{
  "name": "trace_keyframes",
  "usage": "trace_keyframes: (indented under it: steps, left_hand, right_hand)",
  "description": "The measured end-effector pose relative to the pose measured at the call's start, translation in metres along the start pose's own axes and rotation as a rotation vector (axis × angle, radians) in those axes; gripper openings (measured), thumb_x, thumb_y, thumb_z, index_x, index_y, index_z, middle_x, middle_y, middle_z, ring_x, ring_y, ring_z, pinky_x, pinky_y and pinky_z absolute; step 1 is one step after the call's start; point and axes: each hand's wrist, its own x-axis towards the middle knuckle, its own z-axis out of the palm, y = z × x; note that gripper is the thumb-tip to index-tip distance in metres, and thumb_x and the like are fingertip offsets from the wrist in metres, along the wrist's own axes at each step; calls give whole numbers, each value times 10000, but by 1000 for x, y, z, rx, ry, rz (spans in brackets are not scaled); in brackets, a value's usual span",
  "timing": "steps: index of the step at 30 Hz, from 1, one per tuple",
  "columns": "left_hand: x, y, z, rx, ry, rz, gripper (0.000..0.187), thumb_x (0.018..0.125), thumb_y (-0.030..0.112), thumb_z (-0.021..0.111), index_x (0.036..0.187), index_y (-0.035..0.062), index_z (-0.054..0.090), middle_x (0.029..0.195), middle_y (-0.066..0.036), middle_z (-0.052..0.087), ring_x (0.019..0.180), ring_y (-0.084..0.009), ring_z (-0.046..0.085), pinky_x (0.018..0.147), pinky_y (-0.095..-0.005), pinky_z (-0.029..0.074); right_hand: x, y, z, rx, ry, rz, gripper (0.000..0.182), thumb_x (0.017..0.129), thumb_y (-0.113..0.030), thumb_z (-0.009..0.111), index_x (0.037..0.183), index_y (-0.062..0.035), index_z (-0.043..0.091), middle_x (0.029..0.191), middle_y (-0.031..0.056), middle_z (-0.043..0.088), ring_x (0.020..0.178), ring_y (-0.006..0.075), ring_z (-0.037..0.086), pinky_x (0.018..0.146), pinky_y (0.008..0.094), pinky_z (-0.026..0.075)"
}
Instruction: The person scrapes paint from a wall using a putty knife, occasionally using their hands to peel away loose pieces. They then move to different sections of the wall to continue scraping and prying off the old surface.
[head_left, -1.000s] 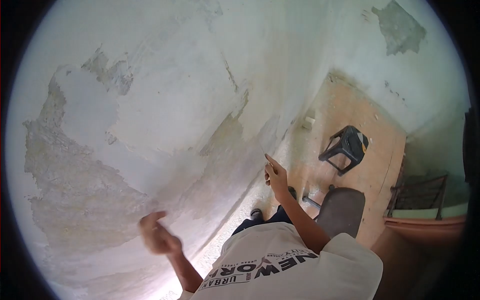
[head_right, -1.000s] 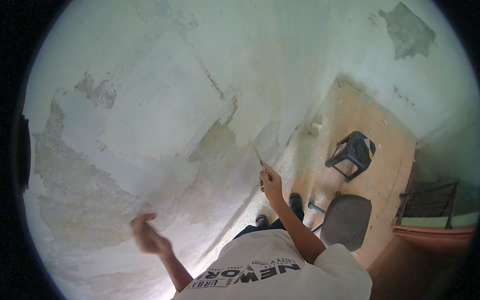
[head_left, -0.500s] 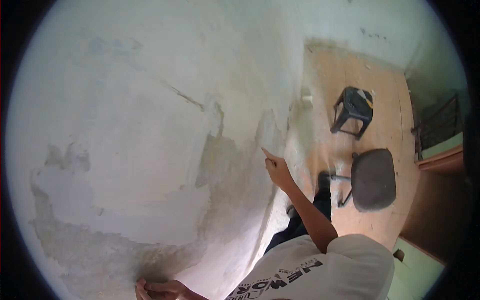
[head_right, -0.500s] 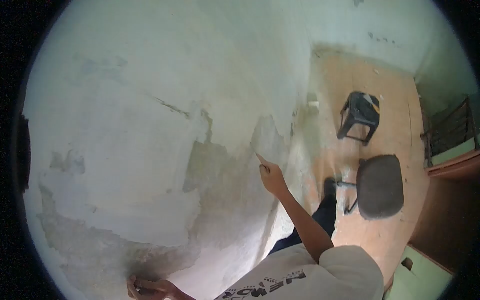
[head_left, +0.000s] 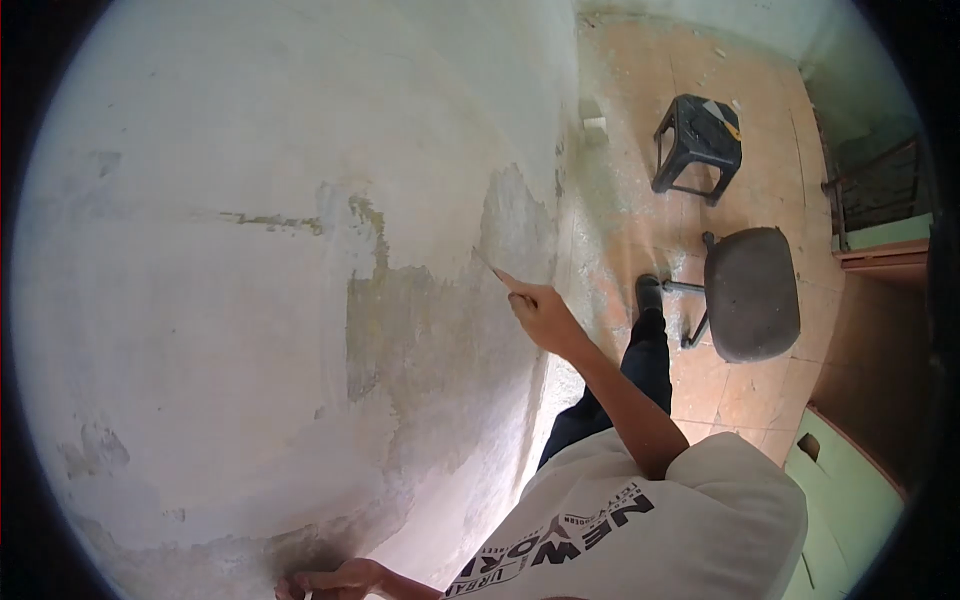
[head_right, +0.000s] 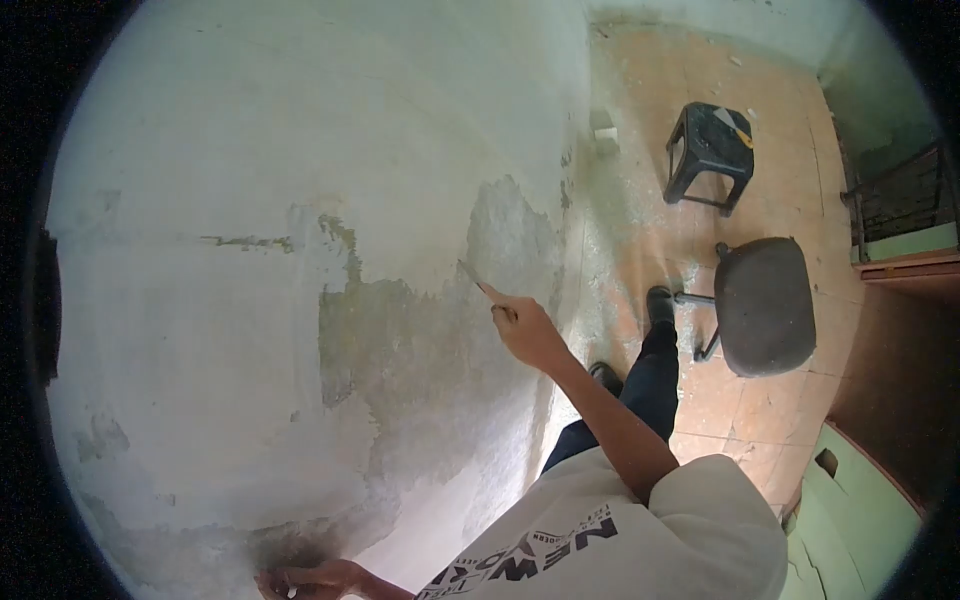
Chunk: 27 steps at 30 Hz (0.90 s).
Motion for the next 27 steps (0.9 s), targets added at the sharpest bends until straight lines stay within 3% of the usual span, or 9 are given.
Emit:
trace_keyframes:
  steps: [4,6,9,17,27]
  left_hand:
    - [-3,24,14,-88,-61,-21,553,1104,472,599,1367,-11,538,1245,-124,556,965,-233,556,829,-394,480]
    - [2,30,19,61,-20,82,636,1098,507,589,1424,-31,492,1305,-144,539,1101,-270,558,933,-453,460]
    - [-3,27,19,98,1,55,689,1092,543,579,1446,-39,475,1341,-159,531,1208,-300,535,1019,-493,424]
    - [-4,29,16,105,-69,80,688,1101,540,559,1466,-36,466,1380,-169,522,1231,-302,532,1045,-485,428]
    - [-3,30,20,96,-63,112,658,1107,516,564,1447,-40,475,1330,-157,531,1174,-282,547,983,-472,452]
  right_hand:
    - [1,1,-11,44,-24,75,533,1060,-77,493,1585,-156,540,707,36,378,656,110,393,638,294,418]
    - [-7,1,5,13,6,26,543,1062,-97,520,1600,-168,515,694,89,375,635,144,400,639,321,434]
    - [-5,-1,10,-32,37,11,544,1066,-101,524,1605,-172,508,697,151,397,609,181,419,643,342,450]
    - [-6,-10,5,-84,8,21,580,1070,-66,492,1638,-183,461,704,186,517,596,242,492,661,379,479]
    - [-4,-5,11,-50,12,48,584,1066,-79,481,1632,-223,470,714,210,526,604,262,527,674,413,479]
